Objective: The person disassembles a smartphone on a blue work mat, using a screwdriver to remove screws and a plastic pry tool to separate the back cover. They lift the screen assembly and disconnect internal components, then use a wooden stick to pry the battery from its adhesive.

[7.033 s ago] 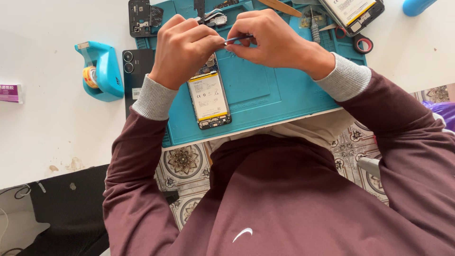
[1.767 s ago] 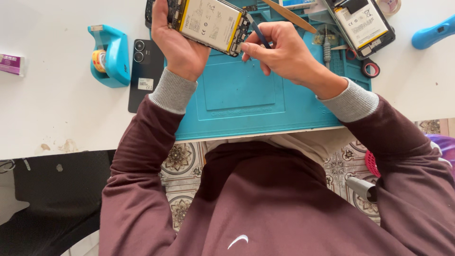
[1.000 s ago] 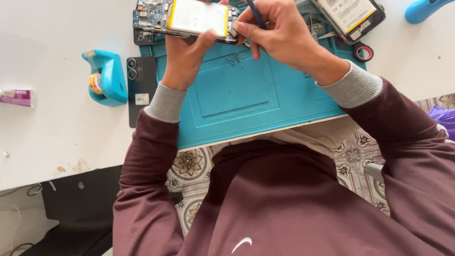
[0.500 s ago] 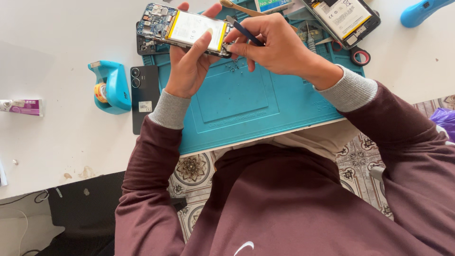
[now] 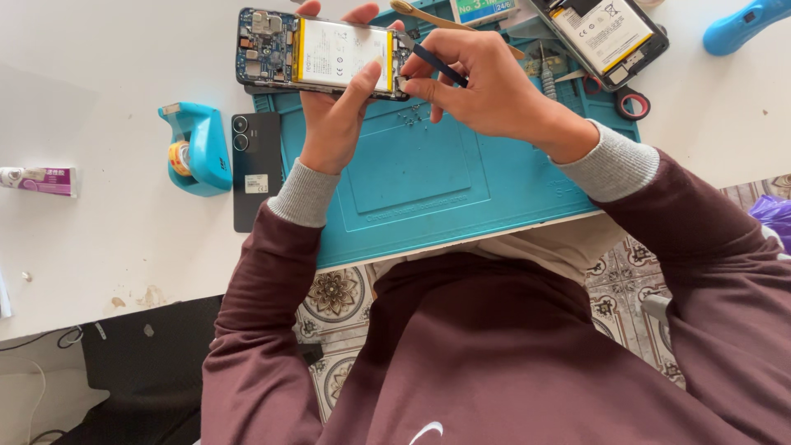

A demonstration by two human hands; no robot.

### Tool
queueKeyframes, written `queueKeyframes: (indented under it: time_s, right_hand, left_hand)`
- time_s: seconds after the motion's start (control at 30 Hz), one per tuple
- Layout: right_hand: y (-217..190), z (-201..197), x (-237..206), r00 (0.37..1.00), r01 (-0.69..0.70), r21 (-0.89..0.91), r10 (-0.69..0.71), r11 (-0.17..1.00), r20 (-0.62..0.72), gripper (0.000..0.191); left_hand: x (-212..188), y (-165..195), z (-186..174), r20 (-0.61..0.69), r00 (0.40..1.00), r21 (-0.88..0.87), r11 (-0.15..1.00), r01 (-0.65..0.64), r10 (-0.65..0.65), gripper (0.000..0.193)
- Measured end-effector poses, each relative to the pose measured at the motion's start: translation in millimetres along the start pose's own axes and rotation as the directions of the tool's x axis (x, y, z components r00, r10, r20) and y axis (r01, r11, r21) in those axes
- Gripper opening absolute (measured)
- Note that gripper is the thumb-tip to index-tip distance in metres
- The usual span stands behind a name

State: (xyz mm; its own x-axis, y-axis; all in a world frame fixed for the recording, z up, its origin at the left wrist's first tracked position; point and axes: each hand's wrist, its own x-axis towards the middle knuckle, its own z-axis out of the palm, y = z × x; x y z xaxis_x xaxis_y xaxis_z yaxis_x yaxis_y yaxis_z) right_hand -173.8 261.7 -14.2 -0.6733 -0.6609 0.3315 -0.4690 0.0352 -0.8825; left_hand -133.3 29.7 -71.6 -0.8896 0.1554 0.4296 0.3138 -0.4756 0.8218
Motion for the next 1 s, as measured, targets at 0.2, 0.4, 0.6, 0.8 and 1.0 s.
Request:
queueKeyframes:
  time_s: [0.2, 0.4, 0.6, 0.8, 1.0]
  right_hand:
    - [2.7, 1.2, -1.5, 1.0, -0.005, -0.03, 0.005, 1.0, -0.001, 0.02]
    - [-0.4, 0.5, -0.6, 1.0, -0.008, -0.055, 0.008, 0.998, 0.006, 0.018]
    - [-2.1, 0.9, 0.0, 0.999, -0.036, -0.057, 0.036, 0.998, -0.002, 0.018]
    - [-0.6, 1.7, 0.2, 0.999, -0.041, -0.032, 0.041, 0.999, -0.008, 0.019]
    - [-1.5, -0.6, -0.5, 1.0, 0.011, -0.152, -0.01, 0.988, 0.006, 0.018]
  left_hand:
    - [-2.1, -5.5, -6.2, 0.009, 1.0, 0.124, 0.992, -0.028, 0.027, 0.067]
    - [-2.8, -5.8, -7.2, 0.014, 0.998, 0.258, 0.964, -0.068, 0.066, 0.053]
    - [-1.0, -3.6, -0.1, 0.007, 0.993, 0.328, 0.938, -0.116, 0.12, 0.05]
    - [-0.4, -1.3, 3.3, 0.011, 0.992, 0.314, 0.941, -0.123, 0.126, 0.049]
    - [-2.6, -1.2, 3.6, -0.037, 0.998, 0.301, 0.953, -0.037, 0.05, 0.047]
